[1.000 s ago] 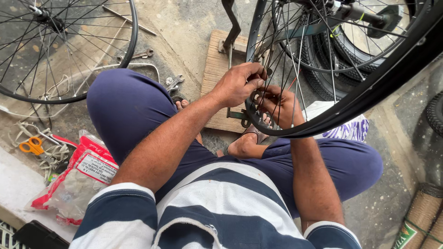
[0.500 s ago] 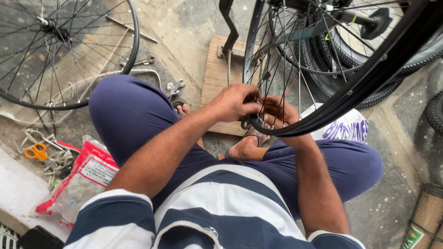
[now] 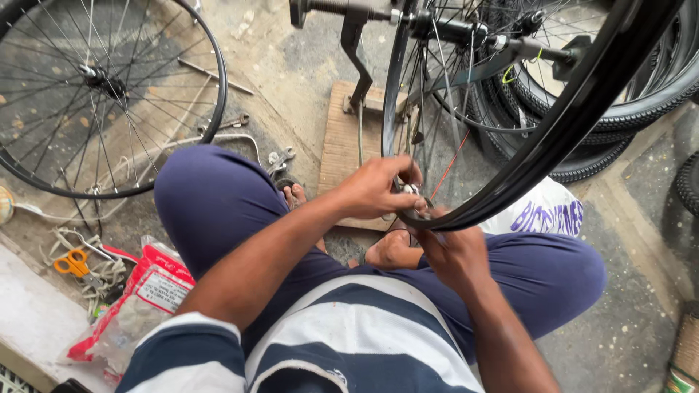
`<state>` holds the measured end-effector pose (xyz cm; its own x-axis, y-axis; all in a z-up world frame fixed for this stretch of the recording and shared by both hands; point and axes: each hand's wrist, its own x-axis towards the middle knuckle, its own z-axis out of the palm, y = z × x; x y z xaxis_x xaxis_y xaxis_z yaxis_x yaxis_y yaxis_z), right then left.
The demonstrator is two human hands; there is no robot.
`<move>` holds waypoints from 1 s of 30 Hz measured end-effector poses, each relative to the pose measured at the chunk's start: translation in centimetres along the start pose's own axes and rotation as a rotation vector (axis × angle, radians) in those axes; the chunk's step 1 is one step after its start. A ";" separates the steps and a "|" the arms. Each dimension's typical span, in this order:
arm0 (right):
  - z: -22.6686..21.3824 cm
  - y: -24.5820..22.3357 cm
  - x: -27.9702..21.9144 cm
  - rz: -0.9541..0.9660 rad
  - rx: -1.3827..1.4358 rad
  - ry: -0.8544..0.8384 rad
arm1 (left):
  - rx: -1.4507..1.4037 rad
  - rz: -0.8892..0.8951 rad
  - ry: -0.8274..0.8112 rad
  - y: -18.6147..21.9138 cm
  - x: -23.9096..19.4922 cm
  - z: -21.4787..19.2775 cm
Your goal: The person sits on the ground and uses a spoke wrench to tighten the nipples on the spokes of a bicycle wheel mounted on a truing stand. They rotate the wheel periodically to access different spokes and continue the adjustment process.
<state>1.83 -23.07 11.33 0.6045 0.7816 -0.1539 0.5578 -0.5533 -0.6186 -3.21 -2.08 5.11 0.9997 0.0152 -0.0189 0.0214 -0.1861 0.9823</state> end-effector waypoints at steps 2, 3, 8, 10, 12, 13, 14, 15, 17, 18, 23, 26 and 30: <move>-2.2 -1.8 -0.7 -0.045 0.151 0.108 | -0.653 -0.121 -0.261 0.5 -0.8 -1.7; -3.1 -2.6 -1.0 -0.064 0.224 0.163 | -0.980 -0.189 -0.396 0.7 -0.9 -2.0; -4.7 -4.0 -0.7 -0.055 0.234 0.209 | -1.154 -0.052 -0.408 1.1 0.0 -0.3; -3.6 -3.5 -0.8 -0.065 0.199 0.211 | -0.882 -0.092 -0.294 1.0 -0.6 0.0; -2.1 -2.8 -0.7 -0.082 0.105 0.209 | -0.450 -0.216 -0.116 1.0 -1.9 0.4; -1.5 -2.4 -0.6 -0.099 0.069 0.215 | -0.397 -0.214 -0.094 0.6 -1.9 0.5; -1.0 -2.0 -0.5 -0.115 0.036 0.208 | -0.350 -0.222 -0.067 0.1 -2.1 0.8; -0.6 -1.8 -0.7 -0.131 0.002 0.201 | -0.304 -0.230 -0.040 -0.7 -2.3 1.1; -0.4 -1.7 -0.5 -0.106 0.018 0.206 | -0.531 -0.128 0.080 -2.6 -1.3 0.5; -0.4 -1.8 -0.8 -0.084 0.023 0.204 | -0.652 -0.080 0.135 -3.5 -1.1 0.5; -0.9 -1.6 -1.0 -0.117 0.028 0.201 | -0.304 -0.393 0.171 -5.2 -1.1 1.5; -0.9 -1.8 -0.6 -0.135 -0.034 0.204 | -0.051 -0.372 0.152 -5.0 -1.2 1.8; -1.7 -3.1 -0.5 -0.149 0.029 0.225 | -0.268 -0.220 0.090 -5.8 -0.9 1.7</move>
<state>0.77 -22.29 14.62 0.6298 0.7684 0.1138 0.6359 -0.4259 -0.6436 -4.22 -2.72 -0.89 0.9661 0.1153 -0.2311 0.2207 0.0959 0.9706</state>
